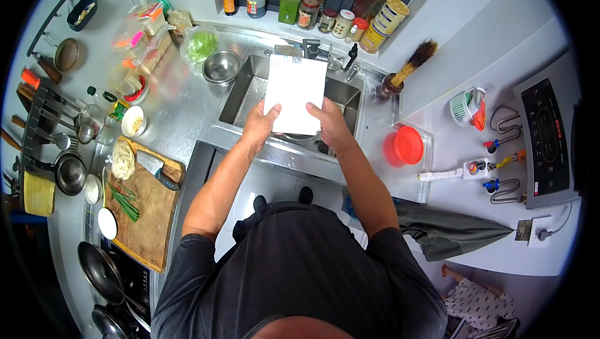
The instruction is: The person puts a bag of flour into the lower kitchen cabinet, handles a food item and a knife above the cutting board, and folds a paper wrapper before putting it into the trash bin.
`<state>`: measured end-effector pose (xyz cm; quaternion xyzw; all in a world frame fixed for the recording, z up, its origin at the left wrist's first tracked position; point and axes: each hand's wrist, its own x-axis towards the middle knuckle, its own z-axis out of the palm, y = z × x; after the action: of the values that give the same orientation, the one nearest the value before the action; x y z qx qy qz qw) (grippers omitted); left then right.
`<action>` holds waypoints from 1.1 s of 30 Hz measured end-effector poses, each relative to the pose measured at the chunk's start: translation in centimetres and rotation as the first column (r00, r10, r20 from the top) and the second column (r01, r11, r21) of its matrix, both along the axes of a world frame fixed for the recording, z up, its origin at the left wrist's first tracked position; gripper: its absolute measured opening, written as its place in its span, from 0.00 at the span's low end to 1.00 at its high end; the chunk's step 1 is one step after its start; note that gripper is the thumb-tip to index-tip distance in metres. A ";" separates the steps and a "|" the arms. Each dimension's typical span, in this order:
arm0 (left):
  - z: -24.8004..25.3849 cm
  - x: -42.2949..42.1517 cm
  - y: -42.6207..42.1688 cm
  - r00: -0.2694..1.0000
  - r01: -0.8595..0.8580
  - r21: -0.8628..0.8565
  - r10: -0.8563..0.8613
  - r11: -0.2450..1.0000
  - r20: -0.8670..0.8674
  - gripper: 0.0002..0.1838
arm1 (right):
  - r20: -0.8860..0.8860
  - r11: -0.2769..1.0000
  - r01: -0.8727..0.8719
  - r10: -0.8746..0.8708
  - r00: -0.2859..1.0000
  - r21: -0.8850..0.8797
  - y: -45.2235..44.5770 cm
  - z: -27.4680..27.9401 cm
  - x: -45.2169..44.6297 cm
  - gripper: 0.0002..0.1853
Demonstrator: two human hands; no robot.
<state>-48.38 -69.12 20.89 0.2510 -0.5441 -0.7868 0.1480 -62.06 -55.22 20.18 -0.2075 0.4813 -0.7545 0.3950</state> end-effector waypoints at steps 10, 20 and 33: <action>0.7 -0.6 -1.6 0.981 0.192 0.271 -0.179 0.943 -0.071 0.25 | 0.040 0.988 -0.129 0.126 0.991 0.080 0.5 1.8 -1.7 0.22; 0.5 -1.8 -1.7 0.984 0.119 0.283 -0.074 0.952 -0.165 0.19 | 0.148 0.969 -0.218 0.201 0.968 0.112 0.7 2.7 -1.4 0.27; 1.7 -0.6 -2.4 0.938 0.276 0.306 -0.186 0.911 -0.294 0.24 | 0.166 0.974 -0.228 0.222 0.961 0.017 0.3 3.8 -0.9 0.29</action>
<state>-48.97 -71.54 22.55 0.1016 -0.4009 -0.9072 0.0767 -62.99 -54.96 23.94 -0.1912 0.4342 -0.7104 0.5199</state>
